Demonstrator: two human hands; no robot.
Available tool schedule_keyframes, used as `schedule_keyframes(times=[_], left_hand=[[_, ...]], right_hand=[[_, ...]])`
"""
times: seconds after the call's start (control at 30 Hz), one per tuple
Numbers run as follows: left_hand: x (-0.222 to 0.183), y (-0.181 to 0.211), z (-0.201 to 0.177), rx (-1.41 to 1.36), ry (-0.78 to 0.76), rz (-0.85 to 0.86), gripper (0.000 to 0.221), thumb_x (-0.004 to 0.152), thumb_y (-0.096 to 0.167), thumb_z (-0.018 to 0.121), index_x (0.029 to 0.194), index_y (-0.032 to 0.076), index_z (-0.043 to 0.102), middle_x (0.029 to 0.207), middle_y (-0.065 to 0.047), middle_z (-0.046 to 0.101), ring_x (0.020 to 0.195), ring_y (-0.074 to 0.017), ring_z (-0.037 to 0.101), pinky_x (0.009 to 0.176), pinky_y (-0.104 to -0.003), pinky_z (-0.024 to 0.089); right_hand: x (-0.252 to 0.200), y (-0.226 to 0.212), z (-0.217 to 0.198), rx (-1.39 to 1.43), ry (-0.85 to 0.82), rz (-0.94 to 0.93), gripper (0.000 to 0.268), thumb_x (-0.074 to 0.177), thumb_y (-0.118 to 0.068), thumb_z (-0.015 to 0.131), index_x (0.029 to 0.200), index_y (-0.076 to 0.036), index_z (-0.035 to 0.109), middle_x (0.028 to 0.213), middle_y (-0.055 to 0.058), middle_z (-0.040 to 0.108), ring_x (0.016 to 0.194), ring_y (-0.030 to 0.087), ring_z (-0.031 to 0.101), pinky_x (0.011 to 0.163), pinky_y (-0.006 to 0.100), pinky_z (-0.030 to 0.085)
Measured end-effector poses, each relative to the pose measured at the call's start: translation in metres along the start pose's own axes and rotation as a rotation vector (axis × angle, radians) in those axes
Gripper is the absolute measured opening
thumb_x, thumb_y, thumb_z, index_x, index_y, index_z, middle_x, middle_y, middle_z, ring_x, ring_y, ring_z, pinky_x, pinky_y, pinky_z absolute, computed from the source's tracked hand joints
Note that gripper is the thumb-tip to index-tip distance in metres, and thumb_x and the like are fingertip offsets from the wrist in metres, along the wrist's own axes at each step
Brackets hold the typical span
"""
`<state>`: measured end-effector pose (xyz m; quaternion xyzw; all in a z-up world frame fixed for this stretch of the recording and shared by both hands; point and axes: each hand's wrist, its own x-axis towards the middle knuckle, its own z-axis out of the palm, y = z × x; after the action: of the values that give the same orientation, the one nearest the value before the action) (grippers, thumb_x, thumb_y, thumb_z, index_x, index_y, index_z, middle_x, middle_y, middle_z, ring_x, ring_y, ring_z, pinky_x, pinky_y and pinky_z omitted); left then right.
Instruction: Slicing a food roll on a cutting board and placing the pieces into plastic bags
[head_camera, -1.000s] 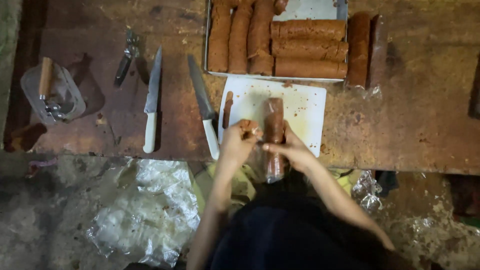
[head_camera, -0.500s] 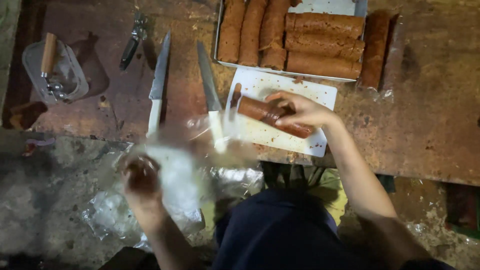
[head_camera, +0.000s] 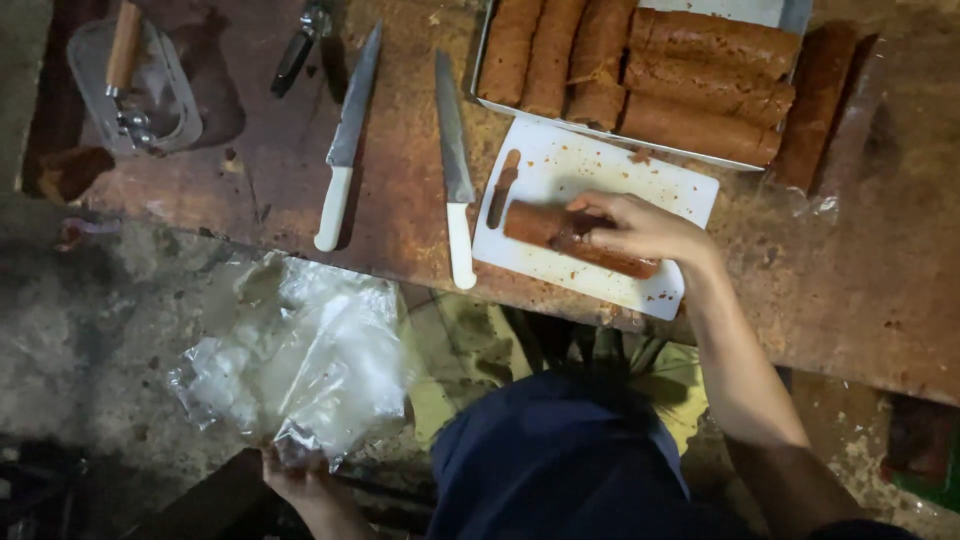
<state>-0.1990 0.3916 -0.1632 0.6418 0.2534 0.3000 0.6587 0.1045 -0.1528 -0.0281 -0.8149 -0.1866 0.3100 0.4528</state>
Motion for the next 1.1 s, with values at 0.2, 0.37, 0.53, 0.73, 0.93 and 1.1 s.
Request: schedule_keyframes(times=[0.2, 0.37, 0.53, 0.73, 0.93, 1.1], left_hand=[[-0.006, -0.099, -0.061, 0.776, -0.065, -0.066, 0.058, 0.079, 0.001, 0.077, 0.134, -0.009, 0.062, 0.128, -0.015, 0.061, 0.122, -0.0226, 0.054, 0.102, -0.027, 0.045], [0.01, -0.124, -0.038, 0.403, -0.131, -0.897, 0.039, 0.089, 0.013, 0.061, 0.128, 0.013, 0.063, 0.113, -0.011, 0.068, 0.105, -0.0249, 0.068, 0.079, -0.039, 0.055], [0.04, -0.051, 0.136, 0.357, 0.322, -0.226, 0.018, 0.095, -0.006, 0.065, 0.094, 0.012, 0.066, 0.088, -0.007, 0.068, 0.083, -0.0158, 0.068, 0.067, -0.027, 0.057], [0.027, 0.072, 0.338, 0.799, -0.301, 0.243, 0.029, 0.094, 0.008, 0.063, 0.123, 0.008, 0.057, 0.099, -0.013, 0.061, 0.092, -0.032, 0.062, 0.078, -0.042, 0.052], [0.028, 0.078, 0.393, 1.154, -0.677, 0.319, 0.05, 0.084, 0.026, 0.078, 0.116, 0.001, 0.049, 0.108, -0.016, 0.056, 0.098, -0.04, 0.066, 0.071, -0.059, 0.06], [0.002, 0.159, 0.377, 0.889, -0.941, -0.088, 0.021, 0.102, 0.018, 0.055, 0.117, 0.005, 0.05, 0.084, -0.025, 0.07, 0.076, -0.0417, 0.075, 0.065, -0.049, 0.057]], right_hand=[[-0.015, -0.024, 0.016, -0.295, 0.135, -0.08, 0.055, 0.096, -0.013, 0.058, 0.147, 0.001, 0.044, 0.149, 0.017, 0.04, 0.14, 0.035, 0.038, 0.118, 0.049, 0.027], [-0.021, -0.037, 0.017, -0.328, 0.202, -0.011, 0.071, 0.088, -0.025, 0.072, 0.149, -0.005, 0.041, 0.153, 0.021, 0.04, 0.141, 0.035, 0.039, 0.119, 0.045, 0.028], [-0.011, -0.073, 0.027, -0.322, 0.318, 0.085, 0.084, 0.078, -0.031, 0.084, 0.151, -0.01, 0.046, 0.131, 0.02, 0.057, 0.124, 0.047, 0.056, 0.099, 0.061, 0.049], [0.016, -0.049, 0.058, -0.511, 0.464, -0.047, 0.055, 0.082, -0.03, 0.081, 0.13, -0.016, 0.061, 0.12, 0.01, 0.063, 0.108, 0.039, 0.065, 0.088, 0.055, 0.056], [0.012, -0.037, 0.059, -0.467, 0.415, 0.032, 0.05, 0.075, -0.031, 0.085, 0.117, -0.015, 0.062, 0.118, 0.006, 0.063, 0.109, 0.036, 0.065, 0.083, 0.054, 0.059], [0.017, -0.045, 0.062, -0.46, 0.53, 0.089, 0.047, 0.074, -0.029, 0.086, 0.111, -0.017, 0.06, 0.107, 0.005, 0.063, 0.105, 0.035, 0.068, 0.08, 0.057, 0.059]])
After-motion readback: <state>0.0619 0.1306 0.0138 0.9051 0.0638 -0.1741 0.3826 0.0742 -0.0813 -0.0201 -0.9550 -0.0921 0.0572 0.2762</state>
